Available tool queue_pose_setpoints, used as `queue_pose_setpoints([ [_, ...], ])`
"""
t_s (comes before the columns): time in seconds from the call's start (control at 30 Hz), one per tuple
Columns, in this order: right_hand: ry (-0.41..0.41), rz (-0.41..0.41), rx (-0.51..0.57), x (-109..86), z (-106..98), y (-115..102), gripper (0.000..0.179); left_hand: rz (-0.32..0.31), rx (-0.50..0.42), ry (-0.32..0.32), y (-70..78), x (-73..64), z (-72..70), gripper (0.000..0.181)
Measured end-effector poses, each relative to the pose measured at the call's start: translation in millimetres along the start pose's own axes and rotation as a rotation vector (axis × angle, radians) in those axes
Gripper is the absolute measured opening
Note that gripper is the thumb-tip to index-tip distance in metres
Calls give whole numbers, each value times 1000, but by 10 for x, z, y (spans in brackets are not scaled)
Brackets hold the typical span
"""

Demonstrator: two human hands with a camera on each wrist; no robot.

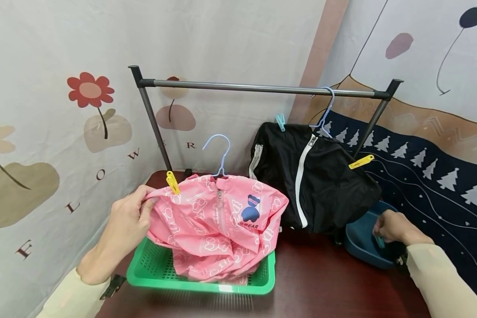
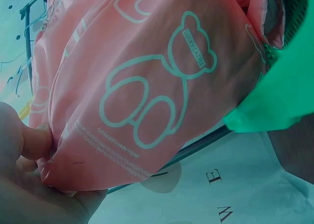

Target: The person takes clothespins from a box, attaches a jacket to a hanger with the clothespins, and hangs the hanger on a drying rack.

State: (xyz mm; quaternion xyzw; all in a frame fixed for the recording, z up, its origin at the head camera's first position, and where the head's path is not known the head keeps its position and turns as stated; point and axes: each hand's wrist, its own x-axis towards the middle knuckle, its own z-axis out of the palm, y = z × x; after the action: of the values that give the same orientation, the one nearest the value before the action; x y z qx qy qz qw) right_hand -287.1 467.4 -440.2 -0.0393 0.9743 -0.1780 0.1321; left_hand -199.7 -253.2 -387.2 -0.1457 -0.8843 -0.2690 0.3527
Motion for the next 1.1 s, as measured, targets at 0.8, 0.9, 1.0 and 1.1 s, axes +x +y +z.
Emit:
queue_pose_setpoints([
  [0.8, 363, -62, 19, -459, 66, -239, 20, -19, -3, -14, 8, 6, -1, 20],
  [0.9, 395, -54, 30, -551, 78, -297, 26, -17, -4, -14, 5, 3, -1, 19],
  [1.0, 414, -43, 42, -626, 82, -363, 29, -21, -4, -19, 5, -2, -3, 19],
  [1.1, 419, -33, 55, -687, 69, -450, 32, -21, 1, -14, 9, 4, -8, 19],
])
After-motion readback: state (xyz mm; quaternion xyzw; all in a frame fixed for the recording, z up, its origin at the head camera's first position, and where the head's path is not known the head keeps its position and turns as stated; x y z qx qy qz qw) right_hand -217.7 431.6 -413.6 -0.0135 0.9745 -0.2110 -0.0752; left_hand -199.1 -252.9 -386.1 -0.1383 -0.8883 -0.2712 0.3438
